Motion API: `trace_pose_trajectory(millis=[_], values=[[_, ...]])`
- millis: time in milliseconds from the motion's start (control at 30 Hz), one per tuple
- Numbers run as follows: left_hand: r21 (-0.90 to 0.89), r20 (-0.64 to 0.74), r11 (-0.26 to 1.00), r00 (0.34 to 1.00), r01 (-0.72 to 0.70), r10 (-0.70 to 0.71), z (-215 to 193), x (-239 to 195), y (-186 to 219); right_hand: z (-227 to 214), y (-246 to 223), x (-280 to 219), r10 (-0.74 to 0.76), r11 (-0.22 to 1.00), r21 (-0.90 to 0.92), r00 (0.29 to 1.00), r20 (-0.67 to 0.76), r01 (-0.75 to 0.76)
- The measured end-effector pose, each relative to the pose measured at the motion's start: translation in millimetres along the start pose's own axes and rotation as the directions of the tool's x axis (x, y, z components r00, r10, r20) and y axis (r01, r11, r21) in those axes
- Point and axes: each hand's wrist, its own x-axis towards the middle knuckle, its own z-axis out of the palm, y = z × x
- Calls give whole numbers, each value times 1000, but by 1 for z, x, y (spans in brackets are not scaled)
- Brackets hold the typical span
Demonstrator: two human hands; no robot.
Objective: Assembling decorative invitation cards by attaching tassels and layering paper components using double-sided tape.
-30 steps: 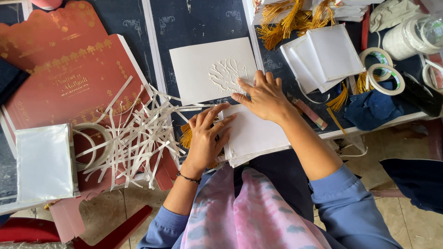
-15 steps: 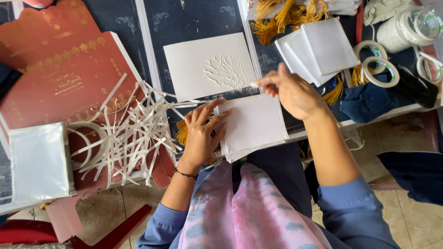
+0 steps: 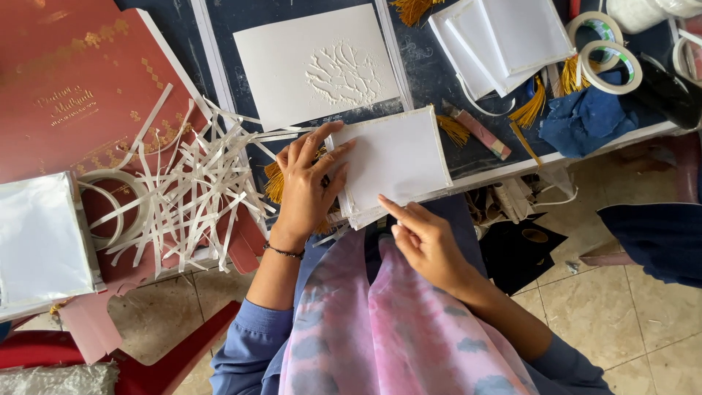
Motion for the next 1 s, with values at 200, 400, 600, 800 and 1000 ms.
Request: trace_pose_trajectory(millis=[200, 400, 600, 800, 1000], values=[[-6, 2, 1000, 1000, 5, -5, -3, 2, 4, 20, 4, 4, -318, 778, -579, 948, -26, 245], [-13, 13, 1000, 1000, 3, -3, -3, 1, 3, 6, 9, -8, -375, 682, -705, 921, -109, 194], [-11, 21, 1000, 1000, -11, 11, -6, 2, 5, 32, -7, 5, -417, 688, -685, 903, -103, 239], [-17, 14, 1000, 1000, -3, 3, -4, 2, 4, 2, 11, -7, -363, 651, -747, 920, -150, 136], [-23, 17, 1000, 1000, 8, -7, -5, 2, 6, -25, 31, -24, -296, 670, -742, 925, -236, 25]])
